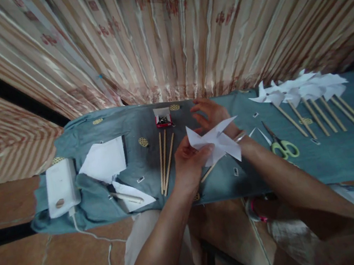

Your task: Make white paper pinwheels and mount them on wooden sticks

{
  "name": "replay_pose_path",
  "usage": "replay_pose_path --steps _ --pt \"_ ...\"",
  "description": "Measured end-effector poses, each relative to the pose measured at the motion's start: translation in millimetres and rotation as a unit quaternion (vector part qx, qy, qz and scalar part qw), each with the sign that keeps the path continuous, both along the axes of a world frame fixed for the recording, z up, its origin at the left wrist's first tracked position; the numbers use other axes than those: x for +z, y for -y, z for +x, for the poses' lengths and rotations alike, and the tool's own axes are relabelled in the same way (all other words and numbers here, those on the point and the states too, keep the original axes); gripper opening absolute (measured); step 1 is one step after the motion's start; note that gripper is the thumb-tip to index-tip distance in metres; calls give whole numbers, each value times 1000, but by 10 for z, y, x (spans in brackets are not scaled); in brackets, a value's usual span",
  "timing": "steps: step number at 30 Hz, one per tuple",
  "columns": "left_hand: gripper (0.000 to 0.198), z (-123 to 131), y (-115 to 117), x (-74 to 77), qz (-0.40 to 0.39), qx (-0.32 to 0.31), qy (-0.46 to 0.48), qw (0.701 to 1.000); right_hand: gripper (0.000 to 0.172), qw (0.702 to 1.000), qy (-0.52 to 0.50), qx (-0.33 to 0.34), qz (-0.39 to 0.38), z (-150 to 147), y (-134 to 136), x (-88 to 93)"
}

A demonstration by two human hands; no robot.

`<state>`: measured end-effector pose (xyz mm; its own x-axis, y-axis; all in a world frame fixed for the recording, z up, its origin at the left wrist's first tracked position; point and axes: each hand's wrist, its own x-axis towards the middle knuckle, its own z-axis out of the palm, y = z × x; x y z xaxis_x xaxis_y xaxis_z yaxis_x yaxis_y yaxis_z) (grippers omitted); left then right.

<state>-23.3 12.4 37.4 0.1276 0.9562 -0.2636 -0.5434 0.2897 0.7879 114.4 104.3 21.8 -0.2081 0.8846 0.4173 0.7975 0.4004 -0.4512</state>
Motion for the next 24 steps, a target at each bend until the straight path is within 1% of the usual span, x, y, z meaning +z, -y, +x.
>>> replay_pose_path --steps 3,5,7,8,11,13,16,20,22,24 --pt "48 -5 -16 15 6 7 -17 1000 24 997 6 -70 -25 663 531 8" --pt "48 10 -25 21 7 8 -35 999 21 985 13 -158 -70 1049 916 -24" --pt "46 41 -29 14 12 8 -48 999 22 972 25 -207 -110 1315 1255 -91" --pt "46 60 -29 6 12 6 -53 998 22 967 24 -220 -126 1394 1392 -134" --pt "47 127 -23 -41 13 4 -71 997 20 965 -4 -225 -137 1436 1643 -266" --pt "48 173 -13 -85 8 0 -81 997 20 966 -31 -213 -146 1361 1692 -321" --pt "49 240 14 -152 -9 -11 -87 996 19 965 -49 -200 -163 1229 1668 -335" --pt "49 308 53 -213 -16 -25 -89 996 13 966 -2 -207 -153 1151 1619 -310" --pt "48 329 67 -232 -14 -26 -94 995 11 973 29 -189 -130 1144 1618 -313" --pt "48 344 77 -247 -17 -27 -100 995 14 979 59 -167 -106 1140 1627 -329"
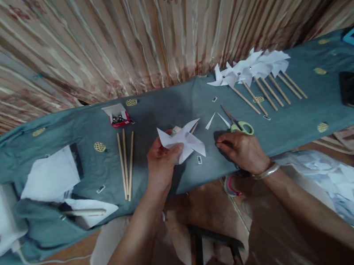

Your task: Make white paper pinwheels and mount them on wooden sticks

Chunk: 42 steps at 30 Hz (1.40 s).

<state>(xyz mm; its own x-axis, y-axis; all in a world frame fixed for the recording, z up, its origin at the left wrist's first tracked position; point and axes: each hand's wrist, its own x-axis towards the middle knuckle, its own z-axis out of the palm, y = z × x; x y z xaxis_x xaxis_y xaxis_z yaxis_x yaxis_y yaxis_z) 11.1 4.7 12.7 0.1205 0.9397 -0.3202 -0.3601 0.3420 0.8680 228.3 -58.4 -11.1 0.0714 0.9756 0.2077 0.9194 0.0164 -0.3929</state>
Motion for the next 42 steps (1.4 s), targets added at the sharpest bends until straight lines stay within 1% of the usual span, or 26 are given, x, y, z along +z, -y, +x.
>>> replay_pose_path --steps 4,7,10,13,15,18,20,23,30,38,42 --pt "47 16 11 -16 -18 -7 6 1000 19 998 57 24 6 -18 17 -38" --pt "46 23 15 -17 -22 -8 23 999 20 999 46 23 6 -26 27 -21" --pt "47 31 22 -20 -21 -11 33 999 19 999 -35 -9 30 -47 60 85" --pt "49 48 39 -23 -18 -17 43 999 11 981 -163 -40 96 -149 118 263" --pt "50 64 59 -19 -16 -23 40 999 7 967 -220 -12 128 -274 153 373" --pt "48 89 93 -6 -11 -37 24 999 7 961 -248 38 121 -480 163 454" --pt "48 101 114 4 -11 -44 25 999 6 961 -246 49 119 -577 140 449" --pt "49 108 134 13 -10 -54 30 998 6 960 -249 48 118 -635 90 406" --pt "49 99 145 22 -11 -60 44 997 5 952 -290 33 96 -629 53 367" --pt "51 91 145 14 -10 -69 48 996 7 927 -368 34 58 -604 43 368" --pt "50 94 148 5 -9 -78 46 996 7 920 -387 37 47 -590 39 377"
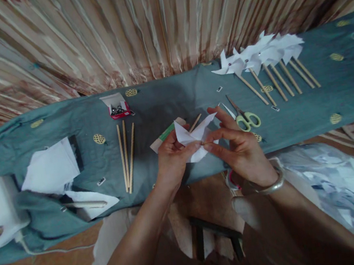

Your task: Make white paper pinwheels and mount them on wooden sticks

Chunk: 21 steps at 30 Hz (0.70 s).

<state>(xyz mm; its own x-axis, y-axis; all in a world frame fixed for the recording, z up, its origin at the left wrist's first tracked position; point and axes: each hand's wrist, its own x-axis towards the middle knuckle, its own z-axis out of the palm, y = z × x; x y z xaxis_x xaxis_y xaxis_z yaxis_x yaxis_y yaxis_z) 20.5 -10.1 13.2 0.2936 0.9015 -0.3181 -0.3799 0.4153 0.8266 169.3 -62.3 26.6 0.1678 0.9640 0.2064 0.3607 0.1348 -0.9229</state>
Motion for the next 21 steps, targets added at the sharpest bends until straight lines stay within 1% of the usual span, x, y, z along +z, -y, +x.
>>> replay_pose_path --steps 10,21 --pt "49 -12 -11 -44 22 -16 -7 1000 5 1000 -16 12 -12 15 0 1" --pt "47 -21 -4 -4 23 -23 -18 999 10 999 -14 28 -16 35 3 13"
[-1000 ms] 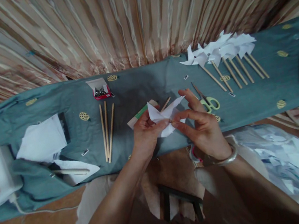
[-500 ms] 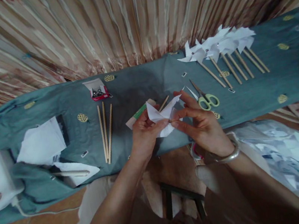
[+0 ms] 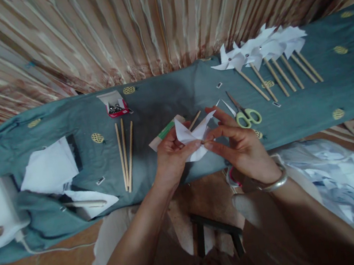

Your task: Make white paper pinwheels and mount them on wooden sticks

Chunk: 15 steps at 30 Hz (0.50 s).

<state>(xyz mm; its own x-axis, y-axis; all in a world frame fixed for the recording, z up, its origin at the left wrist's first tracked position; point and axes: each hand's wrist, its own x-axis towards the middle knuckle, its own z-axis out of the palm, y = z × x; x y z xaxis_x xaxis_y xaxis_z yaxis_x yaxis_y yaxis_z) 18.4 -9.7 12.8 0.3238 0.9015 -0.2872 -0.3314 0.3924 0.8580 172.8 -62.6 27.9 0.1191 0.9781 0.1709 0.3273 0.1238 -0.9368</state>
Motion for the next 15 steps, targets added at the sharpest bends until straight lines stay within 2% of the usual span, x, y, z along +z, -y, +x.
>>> replay_pose_path --steps 15 --pt "50 -24 12 18 12 -19 -1 1000 7 997 -55 12 -52 24 3 -31"
